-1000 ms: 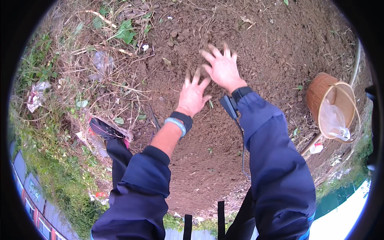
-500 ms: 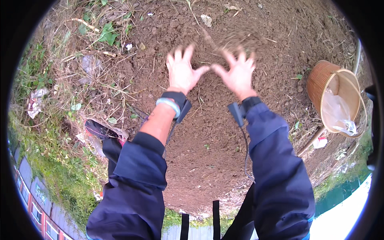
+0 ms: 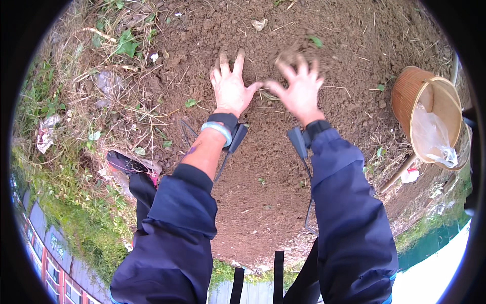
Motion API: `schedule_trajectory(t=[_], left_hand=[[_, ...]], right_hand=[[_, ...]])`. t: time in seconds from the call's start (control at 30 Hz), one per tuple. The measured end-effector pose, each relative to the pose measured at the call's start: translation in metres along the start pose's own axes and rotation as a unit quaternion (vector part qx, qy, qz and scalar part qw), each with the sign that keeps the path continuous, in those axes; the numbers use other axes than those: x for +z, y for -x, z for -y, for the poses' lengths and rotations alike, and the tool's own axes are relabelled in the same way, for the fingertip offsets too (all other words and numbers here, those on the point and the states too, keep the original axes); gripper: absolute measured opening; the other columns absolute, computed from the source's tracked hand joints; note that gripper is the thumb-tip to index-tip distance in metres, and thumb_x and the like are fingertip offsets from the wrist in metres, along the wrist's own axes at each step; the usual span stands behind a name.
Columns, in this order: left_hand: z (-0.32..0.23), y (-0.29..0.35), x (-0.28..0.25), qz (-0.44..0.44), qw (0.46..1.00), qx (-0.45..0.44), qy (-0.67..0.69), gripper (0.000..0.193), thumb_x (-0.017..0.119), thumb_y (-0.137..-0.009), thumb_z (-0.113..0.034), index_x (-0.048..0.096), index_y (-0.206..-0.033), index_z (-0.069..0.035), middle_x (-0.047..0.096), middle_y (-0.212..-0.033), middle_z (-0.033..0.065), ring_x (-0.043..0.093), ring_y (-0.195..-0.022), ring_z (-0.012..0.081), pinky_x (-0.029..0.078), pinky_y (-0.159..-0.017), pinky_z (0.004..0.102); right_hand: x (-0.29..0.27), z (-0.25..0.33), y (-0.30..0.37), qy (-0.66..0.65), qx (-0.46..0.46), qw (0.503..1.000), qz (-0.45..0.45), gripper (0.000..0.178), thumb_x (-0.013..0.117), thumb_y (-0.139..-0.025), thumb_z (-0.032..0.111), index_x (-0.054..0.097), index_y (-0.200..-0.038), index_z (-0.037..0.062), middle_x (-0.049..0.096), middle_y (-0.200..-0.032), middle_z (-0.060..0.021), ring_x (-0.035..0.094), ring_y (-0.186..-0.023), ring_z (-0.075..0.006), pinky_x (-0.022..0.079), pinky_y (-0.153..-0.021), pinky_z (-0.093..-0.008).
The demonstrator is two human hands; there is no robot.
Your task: The person uses a hoe to loosen soil in a small garden patch, then removes weeds and debris by hand. They repeatedly clear the area and smooth the soil surface with their hands.
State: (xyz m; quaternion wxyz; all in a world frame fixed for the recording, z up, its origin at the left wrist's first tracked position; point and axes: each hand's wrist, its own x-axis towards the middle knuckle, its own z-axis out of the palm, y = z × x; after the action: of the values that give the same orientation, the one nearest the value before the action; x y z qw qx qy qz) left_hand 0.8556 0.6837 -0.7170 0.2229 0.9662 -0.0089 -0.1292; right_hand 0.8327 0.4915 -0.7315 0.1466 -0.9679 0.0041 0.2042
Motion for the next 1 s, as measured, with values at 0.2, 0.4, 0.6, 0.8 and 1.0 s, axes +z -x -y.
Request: schedule_trajectory(t=[0.2, 0.4, 0.6, 0.8, 1.0], left_hand=[[0.025, 0.076, -0.054, 0.220, 0.967, 0.104, -0.075, 0.087, 0.082, -0.066, -0.034, 0.038, -0.140, -0.022, 0.042, -0.133, 0.0119, 0.041, -0.120, 0.0359, 0.032, -0.102, 0.0525], [0.003, 0.000, -0.001, 0.044, 0.997, -0.064, -0.001, 0.108, 0.079, -0.065, -0.052, 0.024, -0.147, -0.006, 0.024, -0.151, 0.0221, 0.017, -0.140, 0.0428, 0.015, -0.113, 0.0582], [0.013, 0.054, -0.020, 0.190, 0.976, 0.091, -0.060, 0.078, 0.082, -0.068, -0.030, 0.045, -0.136, -0.026, 0.034, -0.146, 0.0168, 0.031, -0.134, 0.0378, 0.025, -0.110, 0.0567], [0.021, 0.105, -0.043, 0.339, 0.918, 0.199, -0.042, 0.068, 0.073, -0.076, -0.037, 0.045, -0.136, -0.024, 0.048, -0.130, 0.0063, 0.038, -0.129, 0.0281, 0.026, -0.110, 0.0525], [-0.031, 0.013, 0.017, 0.083, 0.995, -0.046, 0.041, 0.100, 0.079, -0.068, -0.051, 0.027, -0.147, -0.020, 0.017, -0.152, 0.0245, 0.009, -0.140, 0.0481, 0.012, -0.113, 0.0588]], right_hand=[[-0.018, -0.020, 0.088, 0.145, -0.298, 0.941, 0.069, 0.071, 0.070, -0.070, 0.058, 0.049, -0.132, 0.0330, 0.030, -0.148, -0.0083, 0.018, -0.139, -0.0431, 0.015, -0.109, -0.0672], [-0.037, -0.061, -0.030, -0.001, 0.117, 0.982, -0.147, 0.073, 0.062, -0.076, 0.065, 0.043, -0.138, 0.0305, 0.017, -0.154, -0.0165, 0.011, -0.139, -0.0501, 0.009, -0.107, -0.0714], [0.013, 0.002, 0.114, 0.061, -0.230, 0.956, 0.168, 0.067, 0.063, -0.075, 0.060, 0.051, -0.132, 0.0262, 0.033, -0.145, -0.0108, 0.014, -0.139, -0.0464, 0.016, -0.106, -0.0714], [0.001, -0.055, 0.140, 0.199, -0.329, 0.903, 0.193, 0.027, 0.070, -0.073, 0.014, 0.058, -0.095, 0.0217, 0.035, -0.146, -0.0018, 0.022, -0.140, -0.0352, 0.021, -0.111, -0.0629], [-0.039, -0.092, 0.023, 0.039, 0.074, 0.996, -0.037, 0.091, 0.077, -0.070, 0.050, 0.027, -0.146, 0.0404, 0.014, -0.155, -0.0166, 0.013, -0.139, -0.0484, 0.016, -0.110, -0.0656]])
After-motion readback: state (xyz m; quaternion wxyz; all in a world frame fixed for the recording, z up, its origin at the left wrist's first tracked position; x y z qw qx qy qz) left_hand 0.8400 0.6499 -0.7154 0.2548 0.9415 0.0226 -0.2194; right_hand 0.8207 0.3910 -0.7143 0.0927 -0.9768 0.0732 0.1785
